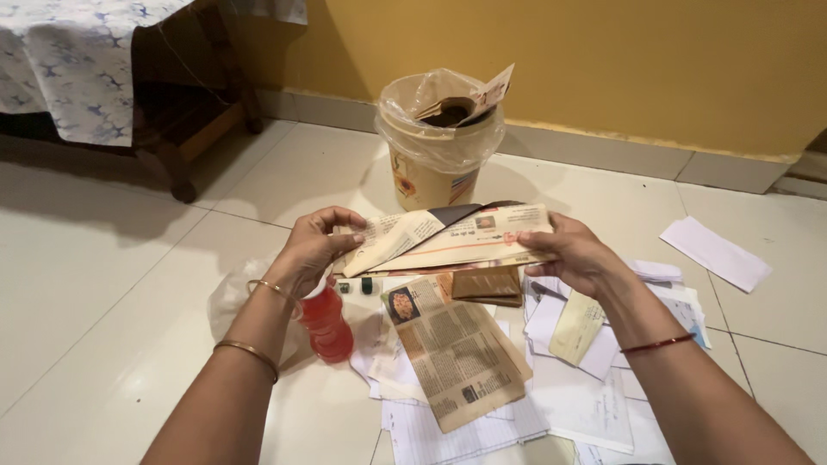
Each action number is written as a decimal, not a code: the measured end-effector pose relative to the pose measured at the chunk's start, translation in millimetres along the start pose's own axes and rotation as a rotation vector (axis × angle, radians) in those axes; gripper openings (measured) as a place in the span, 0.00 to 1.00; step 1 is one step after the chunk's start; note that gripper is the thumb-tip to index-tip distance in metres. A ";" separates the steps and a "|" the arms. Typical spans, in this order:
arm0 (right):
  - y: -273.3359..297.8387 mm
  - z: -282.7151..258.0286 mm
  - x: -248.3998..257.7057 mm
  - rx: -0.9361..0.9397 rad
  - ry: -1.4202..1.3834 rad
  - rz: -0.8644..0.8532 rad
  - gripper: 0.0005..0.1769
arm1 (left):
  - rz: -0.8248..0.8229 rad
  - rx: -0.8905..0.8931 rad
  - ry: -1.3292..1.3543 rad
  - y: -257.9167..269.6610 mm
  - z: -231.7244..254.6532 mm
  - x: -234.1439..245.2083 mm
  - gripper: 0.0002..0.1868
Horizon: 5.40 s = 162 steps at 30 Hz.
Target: The person sits on the floor and sorts through a pile of papers, books, and newspapers, discarding them into a nearby trash bin. They also dispose of plastic bottles and plastic bags into the bin.
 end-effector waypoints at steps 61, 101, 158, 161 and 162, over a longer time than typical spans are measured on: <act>-164.9 -119.9 -64.6 0.724 1.335 0.316 0.12 | 0.353 -0.013 -0.297 -135.4 63.7 68.9 0.33; 66.7 245.3 -142.9 -0.339 1.385 -0.266 0.55 | 0.204 0.506 0.117 83.4 -343.9 -80.7 0.38; 54.5 61.7 -14.4 0.088 0.740 0.322 0.27 | 0.185 0.003 0.232 19.3 -127.4 -116.4 0.19; 70.9 44.4 -48.8 0.255 1.012 0.320 0.18 | 0.109 0.091 0.375 25.6 -92.3 -155.8 0.22; 74.4 36.4 -65.7 0.356 1.110 0.312 0.18 | 0.081 0.122 0.443 27.7 -84.1 -167.4 0.24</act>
Point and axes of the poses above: each hand's wrist, its own y-axis away from the middle knuckle, its own x-axis out of the back of the hand, z = x × y, the point moved 9 cm from there along -y, towards the middle knuckle, and after that the axes turned 7 degrees about -z, right-handed, at the moved point
